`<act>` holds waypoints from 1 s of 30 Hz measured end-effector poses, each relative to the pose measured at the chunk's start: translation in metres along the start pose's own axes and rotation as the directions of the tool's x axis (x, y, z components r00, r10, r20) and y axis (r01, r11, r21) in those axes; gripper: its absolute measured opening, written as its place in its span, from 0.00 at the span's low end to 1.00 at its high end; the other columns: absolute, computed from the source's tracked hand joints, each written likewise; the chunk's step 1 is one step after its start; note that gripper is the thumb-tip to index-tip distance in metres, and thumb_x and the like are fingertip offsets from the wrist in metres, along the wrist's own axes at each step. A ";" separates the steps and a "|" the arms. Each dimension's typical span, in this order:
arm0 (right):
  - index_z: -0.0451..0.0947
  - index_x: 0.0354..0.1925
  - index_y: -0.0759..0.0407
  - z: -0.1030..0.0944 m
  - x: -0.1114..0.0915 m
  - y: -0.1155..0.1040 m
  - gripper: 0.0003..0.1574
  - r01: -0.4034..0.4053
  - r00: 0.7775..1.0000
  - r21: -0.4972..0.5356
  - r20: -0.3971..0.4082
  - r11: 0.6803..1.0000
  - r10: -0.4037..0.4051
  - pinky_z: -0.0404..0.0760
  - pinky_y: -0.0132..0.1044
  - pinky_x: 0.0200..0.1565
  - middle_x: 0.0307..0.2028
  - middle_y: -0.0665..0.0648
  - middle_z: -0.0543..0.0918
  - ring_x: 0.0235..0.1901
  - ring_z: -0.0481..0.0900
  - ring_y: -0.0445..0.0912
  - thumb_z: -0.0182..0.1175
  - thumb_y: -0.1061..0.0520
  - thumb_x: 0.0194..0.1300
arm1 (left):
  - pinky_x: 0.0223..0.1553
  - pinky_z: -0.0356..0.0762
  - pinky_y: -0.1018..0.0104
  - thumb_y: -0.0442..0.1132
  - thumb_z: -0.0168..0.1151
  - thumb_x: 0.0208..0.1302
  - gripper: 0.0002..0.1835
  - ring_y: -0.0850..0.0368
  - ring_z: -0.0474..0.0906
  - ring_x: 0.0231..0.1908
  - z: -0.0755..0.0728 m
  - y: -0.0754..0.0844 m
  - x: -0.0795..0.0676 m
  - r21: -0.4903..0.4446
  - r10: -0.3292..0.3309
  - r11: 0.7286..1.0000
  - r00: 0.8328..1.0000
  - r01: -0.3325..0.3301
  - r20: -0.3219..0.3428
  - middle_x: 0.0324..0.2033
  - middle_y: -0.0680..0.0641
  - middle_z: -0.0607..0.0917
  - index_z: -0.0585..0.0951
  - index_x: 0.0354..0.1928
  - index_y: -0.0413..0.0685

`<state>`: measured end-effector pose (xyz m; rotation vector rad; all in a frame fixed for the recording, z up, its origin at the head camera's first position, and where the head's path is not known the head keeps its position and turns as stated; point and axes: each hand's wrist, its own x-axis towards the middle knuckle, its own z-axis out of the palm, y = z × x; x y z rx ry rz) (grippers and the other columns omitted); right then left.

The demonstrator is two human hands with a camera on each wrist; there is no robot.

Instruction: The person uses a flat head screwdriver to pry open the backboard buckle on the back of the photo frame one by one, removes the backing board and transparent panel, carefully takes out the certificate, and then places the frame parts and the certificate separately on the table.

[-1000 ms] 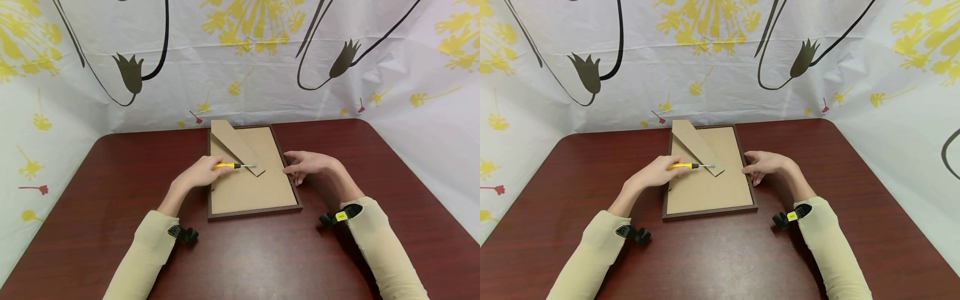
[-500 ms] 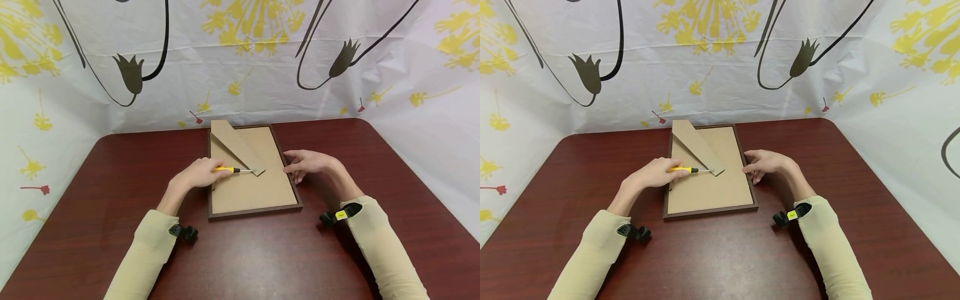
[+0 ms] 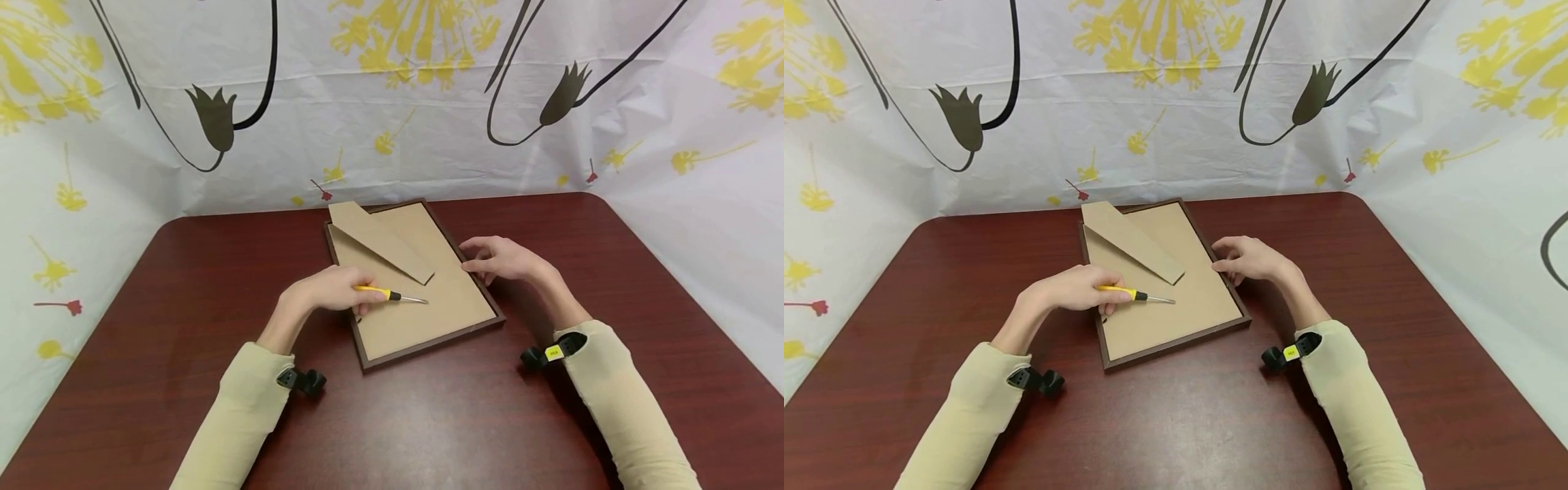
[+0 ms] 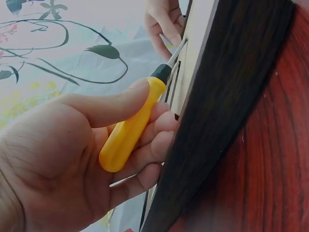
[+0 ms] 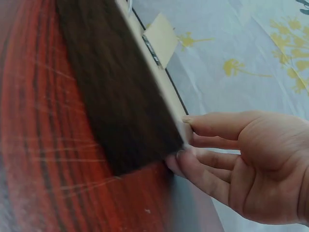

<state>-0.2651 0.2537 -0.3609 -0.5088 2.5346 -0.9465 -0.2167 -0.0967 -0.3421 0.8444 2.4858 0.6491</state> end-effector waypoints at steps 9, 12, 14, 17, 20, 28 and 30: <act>0.72 0.63 0.64 0.002 -0.001 -0.006 0.29 0.001 0.999 -0.078 -0.043 0.997 -0.004 0.82 0.47 0.40 0.37 0.59 0.84 0.28 0.83 0.49 0.62 0.49 0.72 | 0.34 0.73 0.66 0.47 0.59 0.75 0.15 0.56 0.78 0.28 0.001 -0.006 0.000 -0.193 0.094 0.977 0.995 -0.089 0.015 0.24 0.50 0.83 0.81 0.33 0.45; 0.70 0.61 0.64 -0.001 -0.005 -0.006 0.30 -0.030 0.999 -0.061 0.027 0.998 0.032 0.82 0.46 0.42 0.39 0.60 0.83 0.29 0.84 0.50 0.64 0.47 0.71 | 0.33 0.71 0.65 0.46 0.60 0.75 0.13 0.57 0.74 0.27 -0.001 -0.013 0.000 -0.170 0.091 0.980 0.993 -0.102 -0.072 0.26 0.49 0.81 0.82 0.35 0.45; 0.68 0.62 0.63 -0.004 -0.008 -0.007 0.32 -0.043 0.996 -0.050 0.080 0.998 0.047 0.83 0.46 0.42 0.40 0.61 0.82 0.30 0.84 0.51 0.65 0.47 0.70 | 0.33 0.70 0.65 0.45 0.60 0.74 0.12 0.58 0.72 0.27 -0.003 -0.018 0.000 -0.131 0.080 0.987 0.988 -0.098 -0.133 0.26 0.50 0.80 0.82 0.36 0.45; 0.66 0.64 0.64 -0.007 -0.011 -0.007 0.34 -0.036 0.989 -0.048 0.145 0.998 0.043 0.83 0.46 0.41 0.40 0.61 0.82 0.30 0.84 0.51 0.65 0.48 0.70 | 0.32 0.68 0.64 0.46 0.60 0.75 0.11 0.59 0.69 0.26 -0.004 -0.022 0.001 -0.085 0.063 0.993 0.980 -0.080 -0.187 0.25 0.51 0.77 0.81 0.39 0.46; 0.64 0.66 0.65 -0.010 -0.013 -0.008 0.37 -0.030 0.982 -0.047 0.186 0.998 0.038 0.84 0.46 0.41 0.40 0.61 0.82 0.31 0.84 0.51 0.66 0.49 0.69 | 0.33 0.67 0.63 0.47 0.59 0.75 0.11 0.59 0.67 0.26 -0.004 -0.024 0.003 -0.055 0.057 0.996 0.977 -0.070 -0.207 0.24 0.52 0.73 0.81 0.40 0.47; 0.66 0.66 0.69 -0.011 -0.014 -0.007 0.36 0.009 0.981 -0.033 0.196 0.999 -0.002 0.84 0.46 0.41 0.40 0.61 0.83 0.31 0.85 0.51 0.65 0.51 0.70 | 0.33 0.64 0.63 0.53 0.59 0.74 0.13 0.59 0.66 0.26 -0.004 -0.026 0.002 0.046 0.044 0.998 0.980 -0.036 -0.193 0.23 0.54 0.71 0.79 0.35 0.53; 0.69 0.64 0.69 -0.011 -0.012 -0.005 0.33 0.023 0.985 -0.037 0.170 0.999 -0.016 0.84 0.46 0.40 0.40 0.61 0.84 0.31 0.85 0.51 0.64 0.51 0.71 | 0.33 0.65 0.63 0.53 0.60 0.73 0.14 0.59 0.66 0.26 -0.005 -0.024 0.000 0.052 0.036 0.998 0.985 -0.028 -0.170 0.23 0.54 0.71 0.78 0.33 0.54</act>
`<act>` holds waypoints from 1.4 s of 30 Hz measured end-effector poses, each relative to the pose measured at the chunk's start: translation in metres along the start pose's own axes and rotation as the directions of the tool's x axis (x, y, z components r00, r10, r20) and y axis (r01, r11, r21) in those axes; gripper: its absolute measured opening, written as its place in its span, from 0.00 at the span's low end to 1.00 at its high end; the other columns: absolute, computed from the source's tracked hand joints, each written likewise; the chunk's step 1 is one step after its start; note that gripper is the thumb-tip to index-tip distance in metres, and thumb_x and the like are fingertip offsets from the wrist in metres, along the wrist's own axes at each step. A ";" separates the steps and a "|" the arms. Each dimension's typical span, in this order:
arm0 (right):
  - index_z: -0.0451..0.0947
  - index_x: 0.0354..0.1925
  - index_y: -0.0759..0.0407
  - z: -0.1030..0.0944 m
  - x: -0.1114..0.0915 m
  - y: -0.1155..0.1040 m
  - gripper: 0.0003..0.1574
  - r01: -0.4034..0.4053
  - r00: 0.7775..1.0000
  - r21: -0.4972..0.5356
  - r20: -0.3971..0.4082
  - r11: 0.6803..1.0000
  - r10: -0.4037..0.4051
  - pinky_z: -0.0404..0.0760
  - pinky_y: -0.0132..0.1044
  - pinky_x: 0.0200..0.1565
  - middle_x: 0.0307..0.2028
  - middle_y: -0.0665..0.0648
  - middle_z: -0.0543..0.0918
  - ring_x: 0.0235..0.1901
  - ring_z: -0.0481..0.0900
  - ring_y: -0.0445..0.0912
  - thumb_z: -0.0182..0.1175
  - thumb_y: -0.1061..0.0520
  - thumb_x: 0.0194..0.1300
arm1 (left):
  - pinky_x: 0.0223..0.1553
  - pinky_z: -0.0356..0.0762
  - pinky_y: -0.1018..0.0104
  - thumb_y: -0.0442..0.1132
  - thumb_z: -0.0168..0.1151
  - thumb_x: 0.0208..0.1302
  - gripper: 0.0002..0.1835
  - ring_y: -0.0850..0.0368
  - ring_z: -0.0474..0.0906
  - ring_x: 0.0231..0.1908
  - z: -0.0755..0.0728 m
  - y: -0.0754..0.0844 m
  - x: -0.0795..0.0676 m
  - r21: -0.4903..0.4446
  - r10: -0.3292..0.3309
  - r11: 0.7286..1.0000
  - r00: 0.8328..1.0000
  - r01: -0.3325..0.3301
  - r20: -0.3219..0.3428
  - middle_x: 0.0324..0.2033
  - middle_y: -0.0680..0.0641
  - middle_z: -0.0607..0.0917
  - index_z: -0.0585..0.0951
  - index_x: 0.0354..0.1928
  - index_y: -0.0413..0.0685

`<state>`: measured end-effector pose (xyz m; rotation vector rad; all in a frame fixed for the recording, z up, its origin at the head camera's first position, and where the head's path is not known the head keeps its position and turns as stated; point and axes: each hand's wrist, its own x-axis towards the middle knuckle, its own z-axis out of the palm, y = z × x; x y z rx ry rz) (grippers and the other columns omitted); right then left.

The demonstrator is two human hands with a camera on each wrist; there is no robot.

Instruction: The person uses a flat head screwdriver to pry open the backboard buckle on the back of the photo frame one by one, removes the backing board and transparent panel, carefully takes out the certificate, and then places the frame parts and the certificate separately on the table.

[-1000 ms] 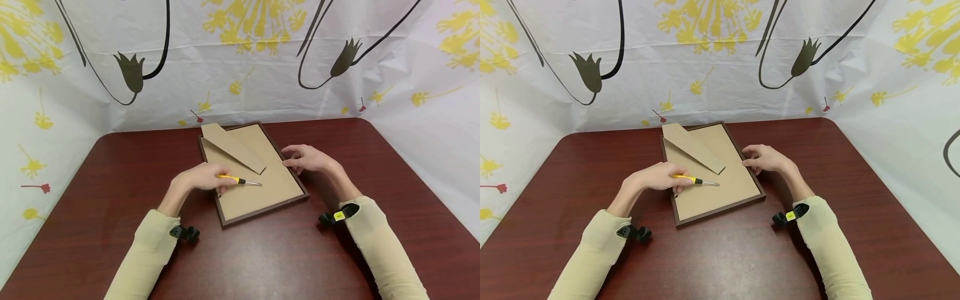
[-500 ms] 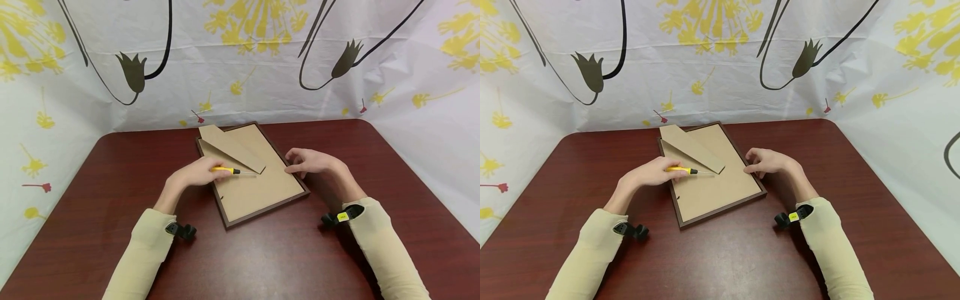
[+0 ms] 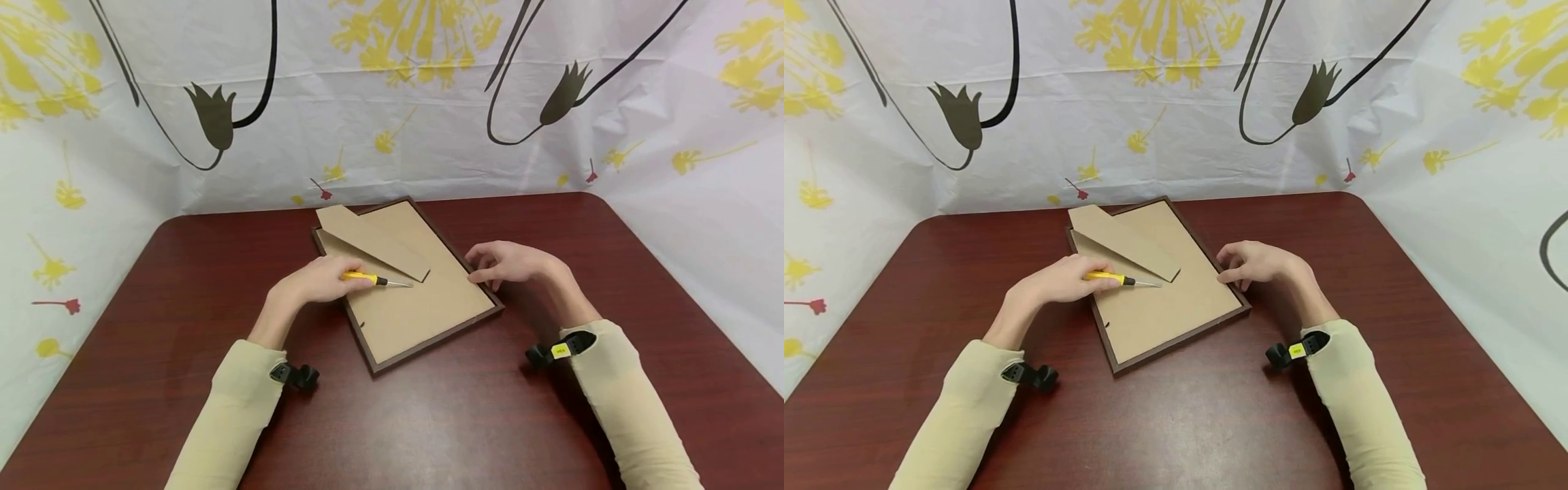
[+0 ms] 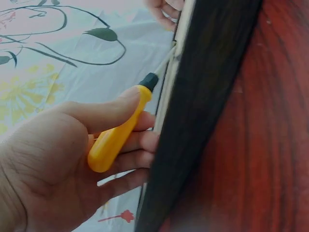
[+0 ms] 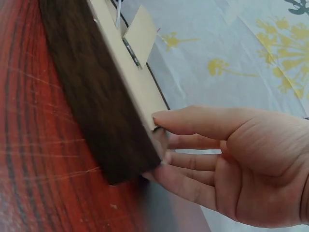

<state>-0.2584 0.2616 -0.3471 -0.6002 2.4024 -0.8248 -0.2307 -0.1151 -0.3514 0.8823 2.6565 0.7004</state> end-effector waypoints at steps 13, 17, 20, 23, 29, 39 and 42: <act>0.82 0.47 0.60 0.014 0.018 0.005 0.14 0.067 0.934 -0.239 -0.326 0.969 -0.146 0.76 0.46 0.43 0.36 0.52 0.85 0.36 0.80 0.47 0.65 0.51 0.71 | 0.38 0.72 0.64 0.48 0.61 0.73 0.15 0.56 0.76 0.31 -0.010 0.019 -0.012 -0.201 0.034 0.979 0.966 0.019 0.255 0.26 0.50 0.83 0.82 0.32 0.46; 0.80 0.51 0.60 0.012 0.016 0.008 0.17 0.070 0.951 -0.224 -0.278 0.972 -0.133 0.76 0.46 0.44 0.37 0.52 0.84 0.37 0.80 0.47 0.63 0.50 0.72 | 0.35 0.69 0.64 0.45 0.60 0.74 0.13 0.57 0.71 0.30 -0.012 0.014 -0.012 -0.239 0.056 0.971 0.989 -0.022 0.136 0.27 0.49 0.81 0.82 0.36 0.43; 0.78 0.54 0.60 0.008 0.011 0.010 0.19 0.068 0.972 -0.193 -0.209 0.979 -0.108 0.76 0.45 0.43 0.39 0.53 0.83 0.38 0.79 0.46 0.63 0.50 0.72 | 0.33 0.65 0.63 0.44 0.60 0.74 0.12 0.56 0.66 0.28 -0.015 0.009 -0.012 -0.252 0.054 0.966 0.999 -0.051 0.005 0.26 0.50 0.75 0.81 0.38 0.41; 0.76 0.56 0.62 0.003 0.006 0.011 0.21 0.062 0.989 -0.131 -0.128 0.989 -0.079 0.80 0.44 0.40 0.41 0.56 0.82 0.36 0.80 0.47 0.64 0.53 0.71 | 0.33 0.64 0.62 0.45 0.60 0.75 0.12 0.56 0.64 0.28 -0.016 0.005 -0.012 -0.246 0.036 0.968 0.994 -0.059 -0.099 0.25 0.51 0.70 0.80 0.39 0.42; 0.73 0.57 0.68 -0.005 -0.002 0.010 0.22 0.042 0.999 -0.017 0.002 0.999 -0.042 0.84 0.45 0.36 0.40 0.60 0.81 0.31 0.82 0.50 0.64 0.58 0.69 | 0.34 0.66 0.60 0.44 0.61 0.74 0.10 0.53 0.67 0.30 -0.018 0.002 -0.012 -0.220 0.023 0.973 0.975 -0.073 -0.222 0.27 0.48 0.72 0.81 0.40 0.44; 0.70 0.56 0.69 -0.008 -0.006 0.009 0.19 -0.033 0.995 0.085 0.095 0.996 0.025 0.85 0.46 0.38 0.37 0.62 0.81 0.33 0.85 0.54 0.60 0.62 0.70 | 0.61 0.67 0.49 0.40 0.59 0.75 0.11 0.40 0.68 0.67 -0.016 -0.015 -0.010 -0.138 -0.047 0.990 0.951 0.005 -0.305 0.64 0.32 0.74 0.78 0.38 0.39; 0.69 0.56 0.71 -0.008 -0.006 0.009 0.19 -0.025 0.995 0.133 0.098 0.991 0.012 0.86 0.47 0.38 0.38 0.63 0.81 0.33 0.86 0.55 0.58 0.64 0.71 | 0.53 0.69 0.52 0.41 0.58 0.76 0.12 0.42 0.73 0.56 -0.015 -0.018 -0.010 -0.114 -0.048 0.993 0.960 0.017 -0.278 0.57 0.34 0.78 0.76 0.37 0.39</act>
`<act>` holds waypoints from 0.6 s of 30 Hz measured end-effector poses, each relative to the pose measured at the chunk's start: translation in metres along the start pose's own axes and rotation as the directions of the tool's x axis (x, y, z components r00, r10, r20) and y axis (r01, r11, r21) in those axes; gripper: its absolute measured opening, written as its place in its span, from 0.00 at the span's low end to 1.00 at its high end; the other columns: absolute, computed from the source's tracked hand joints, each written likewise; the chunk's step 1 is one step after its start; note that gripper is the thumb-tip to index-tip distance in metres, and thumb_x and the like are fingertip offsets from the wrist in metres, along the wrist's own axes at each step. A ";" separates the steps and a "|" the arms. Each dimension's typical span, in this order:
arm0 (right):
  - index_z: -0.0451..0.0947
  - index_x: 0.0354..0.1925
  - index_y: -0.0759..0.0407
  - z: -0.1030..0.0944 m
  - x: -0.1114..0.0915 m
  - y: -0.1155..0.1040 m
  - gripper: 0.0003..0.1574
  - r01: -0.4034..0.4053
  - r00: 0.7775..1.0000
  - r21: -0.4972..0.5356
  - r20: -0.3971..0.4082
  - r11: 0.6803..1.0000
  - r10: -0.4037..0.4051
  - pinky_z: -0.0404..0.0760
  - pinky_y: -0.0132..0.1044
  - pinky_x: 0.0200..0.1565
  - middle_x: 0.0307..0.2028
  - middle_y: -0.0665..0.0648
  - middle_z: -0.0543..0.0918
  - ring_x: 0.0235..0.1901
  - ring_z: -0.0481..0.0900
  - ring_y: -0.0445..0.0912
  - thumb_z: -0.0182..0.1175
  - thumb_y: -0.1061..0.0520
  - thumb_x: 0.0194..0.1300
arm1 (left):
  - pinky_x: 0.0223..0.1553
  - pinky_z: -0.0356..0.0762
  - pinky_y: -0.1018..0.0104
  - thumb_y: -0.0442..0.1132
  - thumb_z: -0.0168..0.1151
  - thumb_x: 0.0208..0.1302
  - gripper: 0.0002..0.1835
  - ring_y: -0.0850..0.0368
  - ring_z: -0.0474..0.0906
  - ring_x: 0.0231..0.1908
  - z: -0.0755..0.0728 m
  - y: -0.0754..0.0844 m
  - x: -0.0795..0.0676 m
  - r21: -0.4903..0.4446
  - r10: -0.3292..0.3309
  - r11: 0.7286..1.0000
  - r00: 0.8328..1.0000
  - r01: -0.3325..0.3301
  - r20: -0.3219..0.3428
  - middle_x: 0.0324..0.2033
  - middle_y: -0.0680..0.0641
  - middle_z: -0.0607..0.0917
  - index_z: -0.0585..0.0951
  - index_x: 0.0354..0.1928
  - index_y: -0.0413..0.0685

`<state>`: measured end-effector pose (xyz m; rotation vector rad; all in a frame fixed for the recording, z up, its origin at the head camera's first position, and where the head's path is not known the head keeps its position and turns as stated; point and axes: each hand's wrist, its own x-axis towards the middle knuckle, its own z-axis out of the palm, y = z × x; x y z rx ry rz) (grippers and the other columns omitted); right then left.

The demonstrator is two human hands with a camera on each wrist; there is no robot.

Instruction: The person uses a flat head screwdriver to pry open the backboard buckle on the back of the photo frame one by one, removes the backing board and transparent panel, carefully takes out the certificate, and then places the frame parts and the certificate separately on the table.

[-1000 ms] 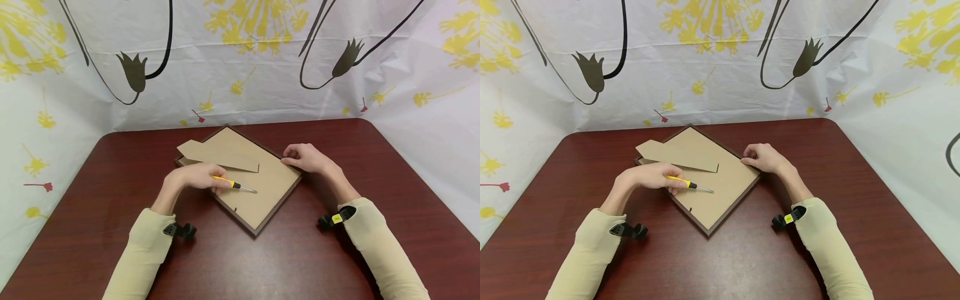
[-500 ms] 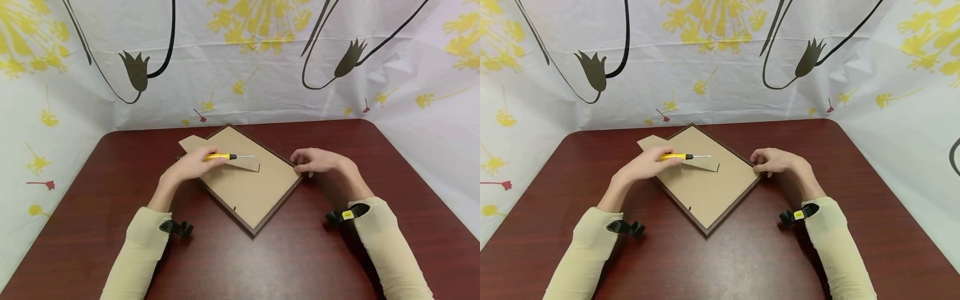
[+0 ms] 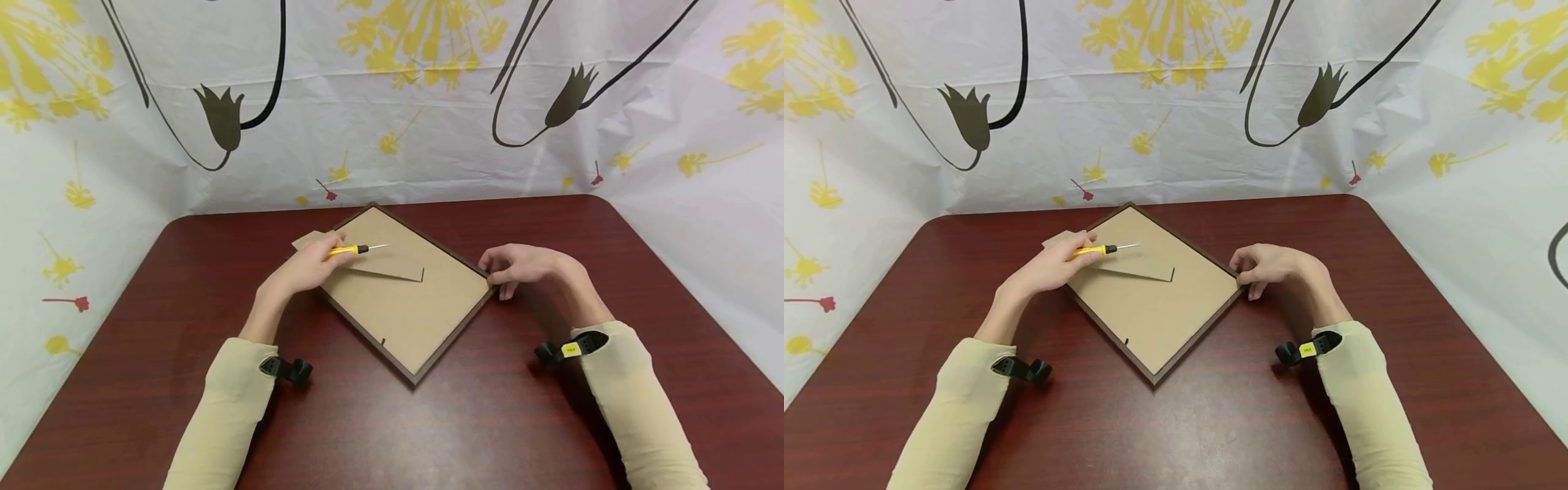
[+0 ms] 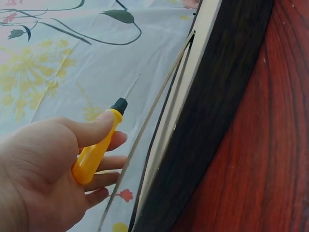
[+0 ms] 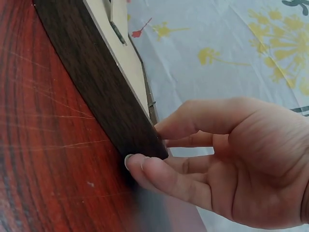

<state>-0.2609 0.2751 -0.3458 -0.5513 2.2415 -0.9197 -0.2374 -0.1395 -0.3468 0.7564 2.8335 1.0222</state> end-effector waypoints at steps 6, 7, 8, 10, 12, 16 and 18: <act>0.73 0.53 0.71 0.001 0.006 0.001 0.14 0.052 0.987 -0.091 -0.147 0.995 -0.065 0.85 0.47 0.40 0.36 0.62 0.83 0.32 0.87 0.53 0.57 0.65 0.72 | 0.50 0.66 0.52 0.44 0.57 0.76 0.14 0.44 0.69 0.47 -0.005 -0.002 -0.003 0.102 -0.019 0.995 0.999 0.014 0.045 0.44 0.40 0.77 0.79 0.43 0.38; 0.75 0.52 0.70 0.002 0.008 0.001 0.13 0.051 0.977 -0.132 -0.200 0.990 -0.077 0.85 0.47 0.40 0.36 0.61 0.84 0.32 0.87 0.52 0.57 0.65 0.72 | 0.49 0.65 0.53 0.45 0.57 0.76 0.14 0.44 0.68 0.45 -0.007 -0.002 -0.004 0.108 -0.029 0.994 0.998 0.023 0.059 0.41 0.41 0.76 0.78 0.43 0.38; 0.76 0.51 0.69 0.003 0.010 0.001 0.12 0.043 0.963 -0.171 -0.256 0.984 -0.087 0.84 0.47 0.41 0.35 0.60 0.84 0.32 0.87 0.51 0.58 0.64 0.72 | 0.48 0.66 0.54 0.44 0.56 0.76 0.14 0.45 0.68 0.44 -0.009 -0.002 -0.004 0.109 -0.034 0.994 0.997 0.026 0.072 0.39 0.42 0.76 0.78 0.41 0.38; 0.77 0.49 0.67 0.005 0.013 0.000 0.11 0.009 0.928 -0.236 -0.360 0.972 -0.096 0.82 0.47 0.42 0.35 0.58 0.85 0.32 0.87 0.50 0.59 0.63 0.72 | 0.44 0.65 0.56 0.43 0.56 0.76 0.14 0.47 0.67 0.39 -0.013 -0.002 -0.006 0.106 -0.039 0.994 0.994 0.028 0.103 0.34 0.43 0.73 0.76 0.35 0.39; 0.77 0.49 0.67 0.008 0.015 -0.001 0.12 -0.018 0.898 -0.260 -0.430 0.966 -0.099 0.80 0.48 0.43 0.35 0.59 0.86 0.32 0.86 0.50 0.60 0.61 0.71 | 0.40 0.64 0.58 0.42 0.57 0.76 0.15 0.50 0.66 0.35 -0.016 -0.002 -0.007 0.105 -0.043 0.994 0.991 0.030 0.126 0.29 0.45 0.70 0.73 0.30 0.41; 0.72 0.53 0.67 0.010 0.015 -0.001 0.19 -0.054 0.879 -0.217 -0.473 0.975 -0.057 0.79 0.49 0.45 0.38 0.61 0.85 0.34 0.86 0.51 0.62 0.57 0.71 | 0.38 0.64 0.60 0.42 0.58 0.75 0.15 0.52 0.65 0.32 -0.019 -0.002 -0.008 0.098 -0.045 0.995 0.992 0.034 0.114 0.28 0.47 0.69 0.72 0.29 0.42; 0.68 0.55 0.67 0.011 0.013 -0.002 0.23 -0.061 0.886 -0.180 -0.463 0.982 -0.030 0.79 0.49 0.46 0.39 0.62 0.85 0.34 0.86 0.51 0.63 0.55 0.70 | 0.38 0.64 0.59 0.42 0.58 0.75 0.13 0.52 0.66 0.32 -0.018 -0.002 -0.007 0.091 -0.045 0.995 0.995 0.037 0.090 0.28 0.47 0.70 0.74 0.32 0.41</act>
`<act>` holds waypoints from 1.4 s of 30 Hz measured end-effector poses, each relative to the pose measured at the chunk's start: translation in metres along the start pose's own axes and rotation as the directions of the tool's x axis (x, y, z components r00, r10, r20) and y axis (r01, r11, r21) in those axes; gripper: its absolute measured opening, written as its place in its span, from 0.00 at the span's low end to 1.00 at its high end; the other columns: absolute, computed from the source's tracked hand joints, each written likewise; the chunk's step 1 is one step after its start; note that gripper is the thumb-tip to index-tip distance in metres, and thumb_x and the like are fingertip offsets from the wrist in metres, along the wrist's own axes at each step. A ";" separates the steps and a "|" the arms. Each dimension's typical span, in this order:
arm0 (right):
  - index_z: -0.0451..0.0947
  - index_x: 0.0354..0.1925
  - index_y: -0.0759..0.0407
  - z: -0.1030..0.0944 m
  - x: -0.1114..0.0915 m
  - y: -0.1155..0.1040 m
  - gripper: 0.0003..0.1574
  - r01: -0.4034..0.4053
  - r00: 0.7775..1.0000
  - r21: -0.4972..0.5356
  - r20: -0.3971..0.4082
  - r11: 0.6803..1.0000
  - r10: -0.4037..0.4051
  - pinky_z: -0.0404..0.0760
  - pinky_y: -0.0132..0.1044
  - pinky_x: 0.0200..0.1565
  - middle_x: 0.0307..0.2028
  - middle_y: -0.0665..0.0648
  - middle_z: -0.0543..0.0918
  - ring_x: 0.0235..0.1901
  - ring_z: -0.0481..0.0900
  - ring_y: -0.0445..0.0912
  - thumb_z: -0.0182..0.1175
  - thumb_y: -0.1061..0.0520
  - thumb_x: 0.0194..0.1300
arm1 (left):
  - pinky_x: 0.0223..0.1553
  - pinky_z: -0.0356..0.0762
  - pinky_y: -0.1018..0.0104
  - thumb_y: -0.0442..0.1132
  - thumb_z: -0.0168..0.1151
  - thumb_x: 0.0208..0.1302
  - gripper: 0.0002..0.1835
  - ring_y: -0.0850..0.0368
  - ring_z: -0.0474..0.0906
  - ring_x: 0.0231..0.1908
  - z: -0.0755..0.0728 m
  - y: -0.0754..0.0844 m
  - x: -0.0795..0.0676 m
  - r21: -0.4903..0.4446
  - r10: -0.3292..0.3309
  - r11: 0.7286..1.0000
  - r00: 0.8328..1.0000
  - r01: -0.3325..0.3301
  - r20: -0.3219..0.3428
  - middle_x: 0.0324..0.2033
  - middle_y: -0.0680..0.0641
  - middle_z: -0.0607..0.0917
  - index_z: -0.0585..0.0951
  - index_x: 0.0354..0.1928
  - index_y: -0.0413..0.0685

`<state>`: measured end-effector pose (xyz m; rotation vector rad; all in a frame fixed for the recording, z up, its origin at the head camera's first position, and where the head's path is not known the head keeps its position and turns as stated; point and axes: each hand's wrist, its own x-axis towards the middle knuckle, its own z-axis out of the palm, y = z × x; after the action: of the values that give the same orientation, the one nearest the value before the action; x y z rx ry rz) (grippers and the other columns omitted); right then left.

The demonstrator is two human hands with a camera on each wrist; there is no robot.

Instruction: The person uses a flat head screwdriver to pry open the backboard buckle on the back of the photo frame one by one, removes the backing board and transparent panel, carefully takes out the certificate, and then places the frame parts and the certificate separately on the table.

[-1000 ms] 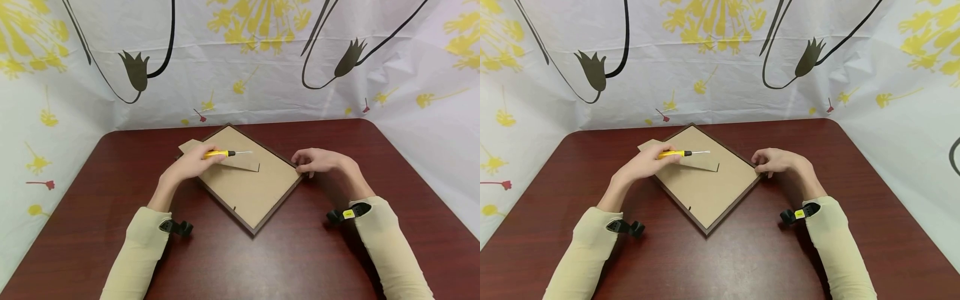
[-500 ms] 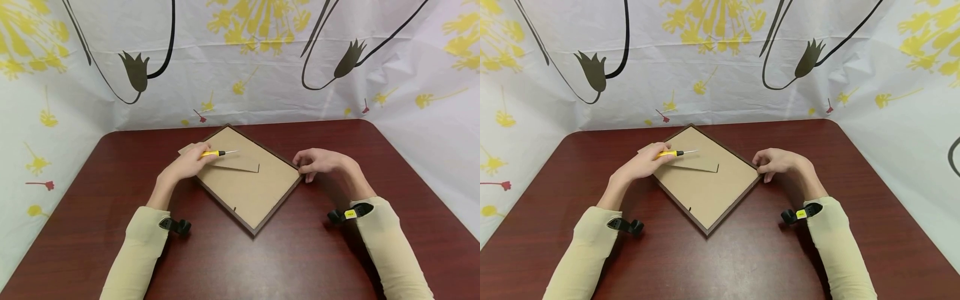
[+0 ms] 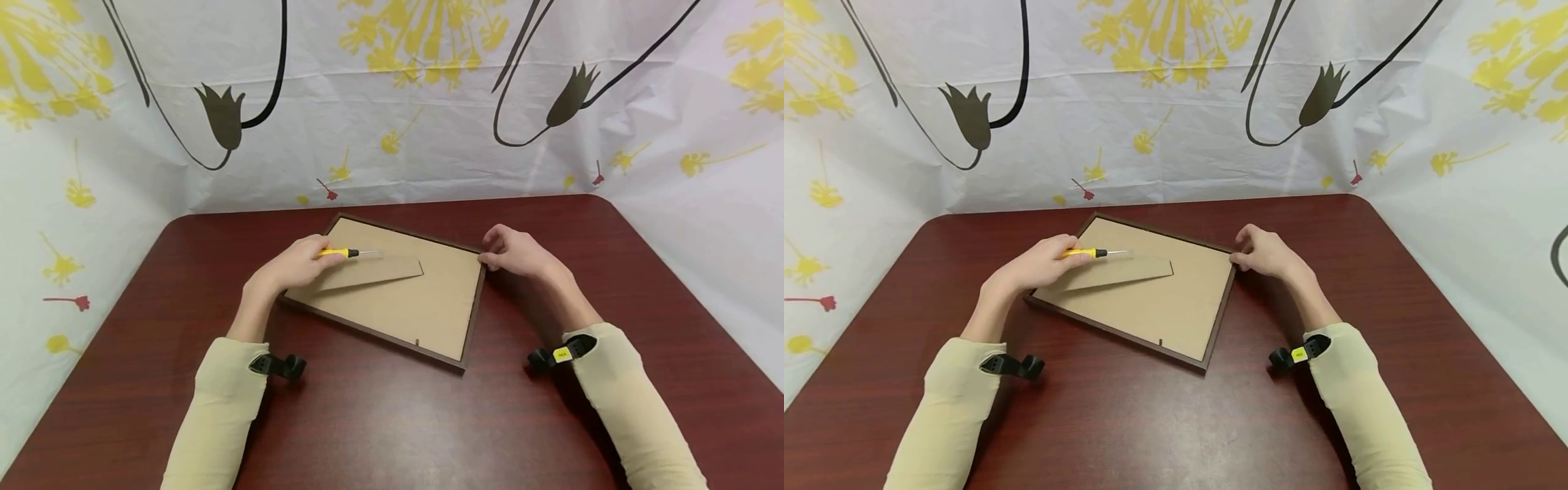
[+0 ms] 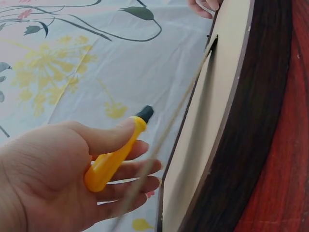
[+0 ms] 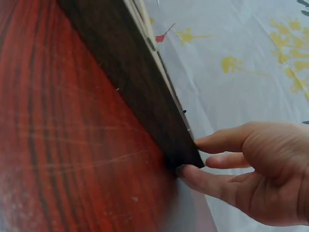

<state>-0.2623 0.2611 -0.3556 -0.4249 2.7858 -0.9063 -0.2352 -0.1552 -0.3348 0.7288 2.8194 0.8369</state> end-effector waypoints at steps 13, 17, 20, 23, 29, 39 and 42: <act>0.75 0.44 0.66 -0.003 0.001 -0.001 0.11 0.018 0.955 0.242 0.283 0.970 -0.088 0.86 0.46 0.34 0.30 0.64 0.83 0.28 0.86 0.56 0.64 0.59 0.71 | 0.35 0.65 0.61 0.42 0.59 0.75 0.12 0.53 0.66 0.29 0.002 -0.003 0.005 0.004 -0.022 1.000 0.998 0.022 -0.061 0.26 0.48 0.72 0.79 0.42 0.38; 0.76 0.45 0.66 0.001 0.002 -0.002 0.11 0.048 0.978 0.221 0.190 0.974 -0.092 0.86 0.45 0.38 0.33 0.62 0.83 0.30 0.86 0.54 0.63 0.59 0.71 | 0.34 0.64 0.61 0.44 0.60 0.75 0.12 0.54 0.64 0.28 -0.001 -0.002 0.002 0.014 -0.040 0.999 0.999 0.041 -0.024 0.24 0.49 0.70 0.79 0.38 0.41; 0.76 0.47 0.63 0.004 0.004 -0.004 0.13 0.068 0.986 0.176 0.139 0.982 -0.094 0.85 0.45 0.39 0.33 0.60 0.83 0.30 0.86 0.52 0.64 0.57 0.71 | 0.34 0.63 0.62 0.44 0.60 0.74 0.13 0.55 0.63 0.28 -0.004 -0.001 0.000 0.013 -0.047 0.999 0.999 0.047 0.021 0.23 0.50 0.68 0.78 0.34 0.43; 0.75 0.48 0.62 0.005 0.004 -0.004 0.14 0.061 0.979 0.165 0.181 0.984 -0.091 0.84 0.44 0.37 0.33 0.60 0.83 0.30 0.84 0.52 0.65 0.55 0.70 | 0.33 0.62 0.62 0.43 0.60 0.74 0.13 0.56 0.62 0.27 -0.006 -0.001 -0.001 0.009 -0.040 0.999 0.998 0.039 0.049 0.21 0.51 0.67 0.77 0.31 0.44; 0.74 0.46 0.65 0.007 0.003 -0.007 0.10 0.087 0.967 0.188 0.220 0.978 -0.129 0.85 0.45 0.35 0.31 0.60 0.83 0.28 0.84 0.53 0.62 0.59 0.72 | 0.32 0.61 0.63 0.43 0.61 0.73 0.13 0.57 0.61 0.26 -0.006 -0.001 -0.001 -0.018 -0.035 0.999 0.997 0.036 0.063 0.21 0.52 0.66 0.79 0.31 0.43; 0.74 0.49 0.59 0.015 0.005 -0.005 0.12 0.091 0.981 0.104 0.161 0.990 -0.107 0.82 0.43 0.36 0.32 0.59 0.81 0.29 0.82 0.50 0.63 0.57 0.71 | 0.28 0.56 0.64 0.45 0.62 0.73 0.16 0.59 0.57 0.24 -0.004 -0.005 -0.005 -0.056 -0.051 0.997 0.989 0.059 0.136 0.19 0.55 0.62 0.80 0.28 0.44; 0.74 0.49 0.60 0.017 0.005 -0.007 0.11 0.105 0.982 0.096 0.150 0.990 -0.118 0.82 0.44 0.36 0.32 0.58 0.81 0.28 0.82 0.50 0.62 0.58 0.72 | 0.28 0.56 0.64 0.45 0.62 0.73 0.15 0.59 0.57 0.23 -0.004 -0.006 -0.006 -0.060 -0.050 0.996 0.989 0.059 0.138 0.18 0.55 0.63 0.81 0.28 0.44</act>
<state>-0.2616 0.2453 -0.3653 -0.6153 2.5919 -0.9707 -0.2333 -0.1645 -0.3345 0.6698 2.6667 0.8302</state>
